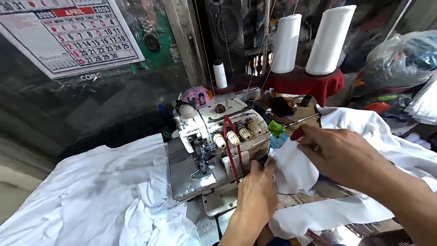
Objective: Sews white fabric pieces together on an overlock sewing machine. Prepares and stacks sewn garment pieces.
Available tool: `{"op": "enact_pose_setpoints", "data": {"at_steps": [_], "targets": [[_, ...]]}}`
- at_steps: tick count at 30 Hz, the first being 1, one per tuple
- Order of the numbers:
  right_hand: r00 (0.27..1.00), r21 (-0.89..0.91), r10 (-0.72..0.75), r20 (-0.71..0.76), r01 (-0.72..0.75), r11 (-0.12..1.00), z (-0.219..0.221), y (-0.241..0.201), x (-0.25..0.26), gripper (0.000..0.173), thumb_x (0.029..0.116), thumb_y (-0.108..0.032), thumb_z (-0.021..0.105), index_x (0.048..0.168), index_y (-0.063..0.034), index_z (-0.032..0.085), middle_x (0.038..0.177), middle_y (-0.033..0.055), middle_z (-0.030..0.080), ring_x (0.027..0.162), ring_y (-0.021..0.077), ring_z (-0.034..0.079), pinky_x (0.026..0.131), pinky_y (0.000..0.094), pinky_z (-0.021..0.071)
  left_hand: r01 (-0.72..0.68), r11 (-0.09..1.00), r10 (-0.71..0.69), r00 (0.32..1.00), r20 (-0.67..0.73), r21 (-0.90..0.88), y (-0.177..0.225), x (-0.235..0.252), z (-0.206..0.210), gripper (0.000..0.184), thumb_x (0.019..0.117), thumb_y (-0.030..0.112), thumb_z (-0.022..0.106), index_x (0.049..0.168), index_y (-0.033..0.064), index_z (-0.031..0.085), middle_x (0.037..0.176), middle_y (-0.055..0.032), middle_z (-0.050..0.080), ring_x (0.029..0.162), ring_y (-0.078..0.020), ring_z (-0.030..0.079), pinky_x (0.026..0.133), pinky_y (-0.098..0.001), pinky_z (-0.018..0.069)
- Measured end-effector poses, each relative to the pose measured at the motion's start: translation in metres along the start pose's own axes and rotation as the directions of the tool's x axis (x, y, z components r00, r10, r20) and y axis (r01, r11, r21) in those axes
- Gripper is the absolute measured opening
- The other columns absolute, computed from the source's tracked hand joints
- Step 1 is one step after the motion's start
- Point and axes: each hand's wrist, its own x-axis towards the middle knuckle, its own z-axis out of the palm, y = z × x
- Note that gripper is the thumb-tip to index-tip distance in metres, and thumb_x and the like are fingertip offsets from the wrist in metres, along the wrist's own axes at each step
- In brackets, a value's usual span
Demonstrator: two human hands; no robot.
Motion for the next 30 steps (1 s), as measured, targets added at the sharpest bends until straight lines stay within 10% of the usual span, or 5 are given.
{"op": "enact_pose_setpoints", "data": {"at_steps": [12, 17, 22, 26, 30], "targets": [[0.967, 0.026, -0.252, 0.018, 0.252, 0.967, -0.076, -0.02, 0.026, 0.023, 0.087, -0.024, 0.079, 0.106, -0.0181, 0.068, 0.08, -0.0089, 0.071, 0.069, 0.0075, 0.069, 0.064, 0.0349, 0.0599, -0.228, 0.918, 0.116, 0.936, -0.332, -0.323, -0.012, -0.066, -0.015, 0.027, 0.1008, 0.034, 0.06, 0.12, 0.022, 0.074, 0.108, -0.0017, 0.064, 0.078, -0.0069, 0.064, 0.065, -0.0246, 0.0569], [0.947, 0.162, -0.32, 0.013, 0.314, 0.935, -0.085, -0.054, -0.006, 0.021, 0.0867, -0.035, 0.072, 0.104, -0.023, 0.069, 0.073, -0.0166, 0.064, 0.059, -0.0029, 0.06, 0.052, 0.021, 0.056, -0.132, 0.158, 0.1, 0.988, -0.117, -0.979, -0.011, -0.097, 0.018, 0.047, 0.1085, 0.034, 0.047, 0.134, -0.003, 0.061, 0.128, -0.0136, 0.067, 0.112, -0.0225, 0.067, 0.092, -0.0388, 0.0579], [0.982, 0.435, -0.191, 0.006, 0.17, 0.884, -0.043, -0.077, -0.058, 0.018, 0.0891, -0.035, 0.071, 0.104, -0.0254, 0.068, 0.08, -0.0171, 0.069, 0.063, -0.0014, 0.064, 0.053, 0.0221, 0.0587, 0.087, -0.544, 0.174, 0.985, -0.011, -0.835, -0.006, -0.135, 0.048, 0.051, 0.1001, 0.038, 0.064, 0.138, 0.0047, 0.054, 0.129, -0.016, 0.065, 0.121, -0.028, 0.063, 0.106, -0.0509, 0.0497], [0.988, 0.69, 0.111, 0.105, -0.152, 0.707, 0.011, -0.091, -0.121, 0.028, 0.0954, -0.028, 0.072, 0.117, -0.0109, 0.067, 0.095, -0.0024, 0.075, 0.074, 0.0102, 0.072, 0.065, 0.0313, 0.064, -0.017, -0.022, -0.094, 0.996, -0.015, -1.0, -0.03, -0.158, 0.012, 0.022, 0.1008, 0.004, 0.061, 0.119, -0.0086, 0.064, 0.105, -0.0195, 0.072, 0.095, -0.0265, 0.073, 0.089, -0.0459, 0.0617], [0.969, 0.801, 0.006, 0.247, -0.208, 0.561, 0.046, -0.109, -0.155, 0.055, 0.0951, -0.027, 0.074, 0.141, -0.0028, 0.055, 0.13, 0.0086, 0.067, 0.113, 0.0178, 0.069, 0.095, 0.0406, 0.061, -0.052, 0.745, 0.146, 0.986, 0.086, -0.665, -0.063, -0.16, -0.04, 0.024, 0.0975, 0.029, 0.07, 0.101, 0.0058, 0.073, 0.089, -0.0009, 0.074, 0.081, -0.0101, 0.072, 0.076, -0.0315, 0.062]]}}
